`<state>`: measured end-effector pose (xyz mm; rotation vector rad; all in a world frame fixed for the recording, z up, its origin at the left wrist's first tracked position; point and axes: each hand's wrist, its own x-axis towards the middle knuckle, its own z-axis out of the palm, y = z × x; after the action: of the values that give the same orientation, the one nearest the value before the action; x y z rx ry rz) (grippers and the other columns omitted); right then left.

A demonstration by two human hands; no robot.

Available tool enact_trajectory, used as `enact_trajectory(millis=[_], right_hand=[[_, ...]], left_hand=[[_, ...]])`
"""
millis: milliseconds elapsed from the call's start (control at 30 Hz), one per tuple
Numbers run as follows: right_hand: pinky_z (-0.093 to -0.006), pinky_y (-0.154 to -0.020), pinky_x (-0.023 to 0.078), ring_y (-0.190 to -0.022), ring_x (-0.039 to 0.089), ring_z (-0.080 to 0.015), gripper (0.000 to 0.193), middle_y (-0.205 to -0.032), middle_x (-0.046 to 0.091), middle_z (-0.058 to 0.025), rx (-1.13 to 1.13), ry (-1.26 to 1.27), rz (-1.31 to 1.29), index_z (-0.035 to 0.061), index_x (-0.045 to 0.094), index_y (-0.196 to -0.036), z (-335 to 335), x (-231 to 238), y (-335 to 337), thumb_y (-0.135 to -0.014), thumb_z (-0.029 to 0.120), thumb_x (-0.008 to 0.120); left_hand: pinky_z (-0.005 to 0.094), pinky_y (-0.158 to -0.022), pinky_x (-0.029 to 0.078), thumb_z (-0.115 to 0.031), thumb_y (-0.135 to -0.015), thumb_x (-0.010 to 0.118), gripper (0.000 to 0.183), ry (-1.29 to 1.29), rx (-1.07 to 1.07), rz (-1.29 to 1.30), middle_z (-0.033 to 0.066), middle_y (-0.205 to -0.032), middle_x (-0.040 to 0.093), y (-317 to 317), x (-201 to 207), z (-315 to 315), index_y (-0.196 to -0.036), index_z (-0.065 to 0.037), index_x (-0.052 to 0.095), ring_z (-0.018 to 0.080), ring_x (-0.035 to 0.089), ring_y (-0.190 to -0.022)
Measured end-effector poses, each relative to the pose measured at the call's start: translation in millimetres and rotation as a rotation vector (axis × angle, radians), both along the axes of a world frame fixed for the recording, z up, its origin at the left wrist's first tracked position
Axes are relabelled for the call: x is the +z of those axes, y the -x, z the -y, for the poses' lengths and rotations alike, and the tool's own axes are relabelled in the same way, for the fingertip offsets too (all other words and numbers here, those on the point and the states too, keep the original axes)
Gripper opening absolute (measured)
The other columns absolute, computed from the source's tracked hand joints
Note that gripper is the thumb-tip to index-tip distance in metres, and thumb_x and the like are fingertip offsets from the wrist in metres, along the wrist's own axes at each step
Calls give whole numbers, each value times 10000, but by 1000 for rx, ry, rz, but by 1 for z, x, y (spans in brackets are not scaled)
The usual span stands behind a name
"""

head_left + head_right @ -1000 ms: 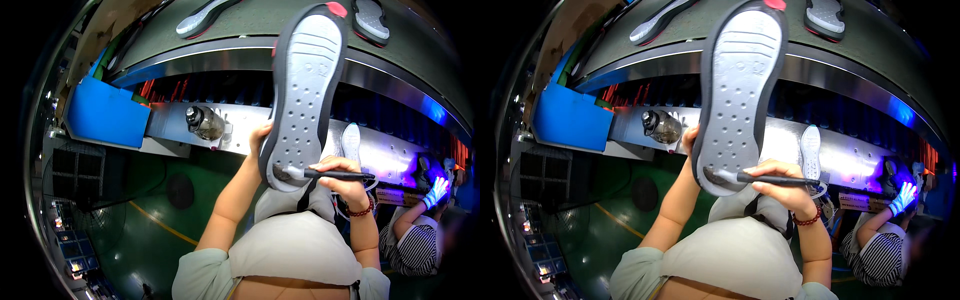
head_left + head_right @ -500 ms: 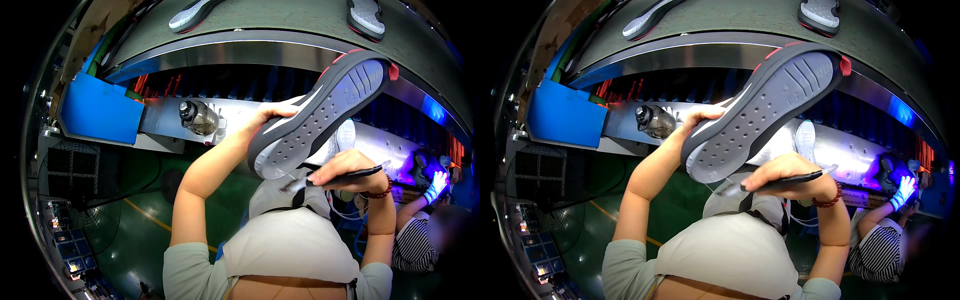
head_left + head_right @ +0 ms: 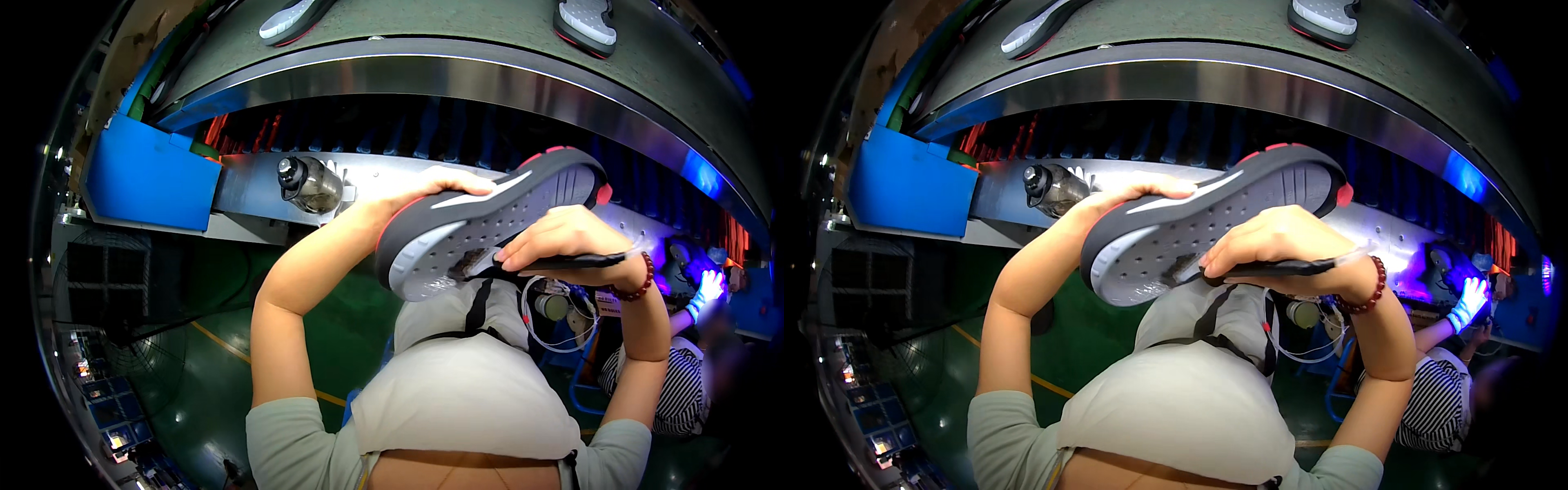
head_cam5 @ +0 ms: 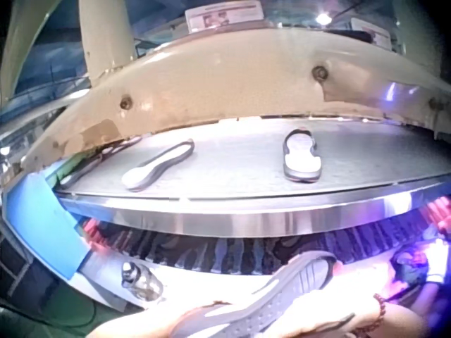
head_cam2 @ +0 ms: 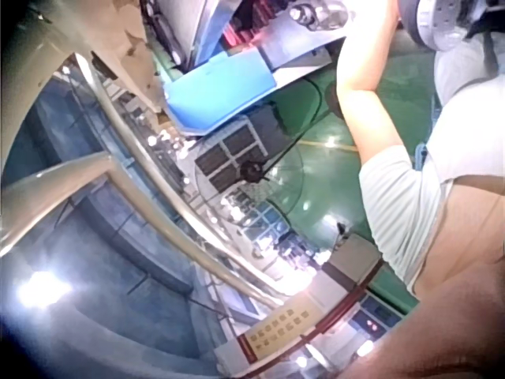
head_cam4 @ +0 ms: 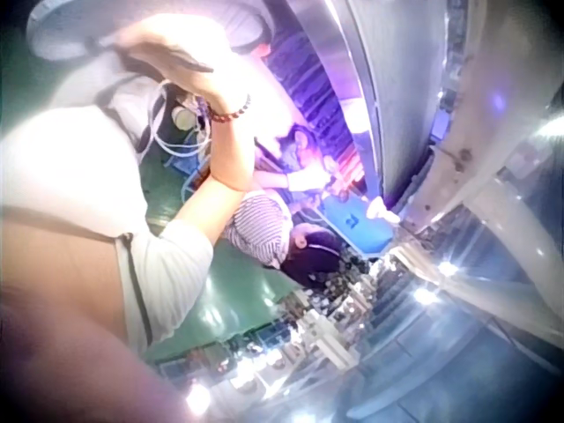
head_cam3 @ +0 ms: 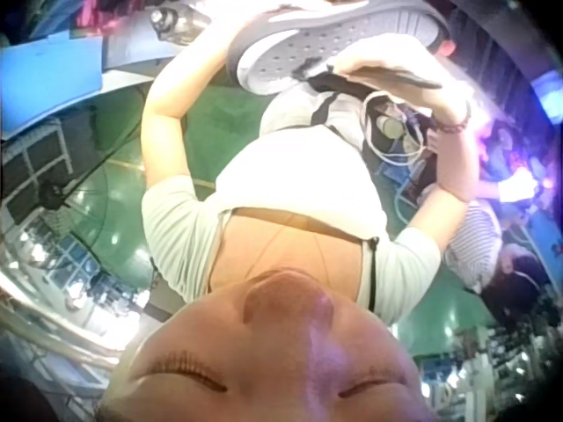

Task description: The person picks up shoe insoles from a conveyor belt and applies a substance to the bottom surface using a brush. The person repeatedly dips the brush into a container and coats the insole, then places it back on the belt. Another worker is visible nearby performing a similar task.

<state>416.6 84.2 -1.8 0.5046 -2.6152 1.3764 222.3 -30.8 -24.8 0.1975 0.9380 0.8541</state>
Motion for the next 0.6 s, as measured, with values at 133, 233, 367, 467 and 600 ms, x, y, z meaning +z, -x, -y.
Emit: enact_trajectory(millis=[133, 233, 367, 467, 600], right_hand=[[-307, -650, 476, -782, 597, -263, 152, -874, 619, -95, 60, -230, 216, 25, 596, -842, -1, 18, -7, -703, 84, 605], [-283, -633, 453, -813, 609, -236, 137, -881, 629, -100, 18, -22, 95, 38, 610, -849, -4, 14, -12, -725, 96, 602], [-273, -635, 451, -822, 611, -219, 123, -883, 632, -90, -85, -47, 85, 40, 611, -821, -5, -3, -21, -714, 101, 615], [-245, -615, 444, -801, 615, -208, 117, -890, 632, -86, -73, -116, 160, 54, 621, -815, -3, 8, -30, -698, 63, 625], [-291, -694, 481, -800, 620, -239, 176, -837, 633, -127, -292, 182, 23, 8, 611, -807, -4, -9, -29, -639, -12, 658]], left_hand=[[279, -710, 478, -202, -693, 630, 444, -35, 5, -37, 95, -967, 600, -1, 3, 5, -1098, -48, 532, 168, 594, -772], [299, -758, 449, -204, -679, 637, 442, 24, 61, 42, 119, -1005, 577, 8, -3, 15, -1082, -49, 542, 160, 565, -837], [248, -832, 401, -130, -657, 582, 541, 10, 16, -71, 114, -1037, 565, 9, 8, 23, -1180, -47, 476, 160, 540, -907], [296, -902, 356, -295, -739, 548, 552, -69, -19, -61, 113, -1121, 512, 27, -32, 35, -1226, -68, 419, 201, 485, -1010], [303, -902, 356, -326, -747, 531, 559, -89, 24, -44, 112, -1127, 505, 35, -34, 44, -1229, -70, 411, 204, 482, -1013]])
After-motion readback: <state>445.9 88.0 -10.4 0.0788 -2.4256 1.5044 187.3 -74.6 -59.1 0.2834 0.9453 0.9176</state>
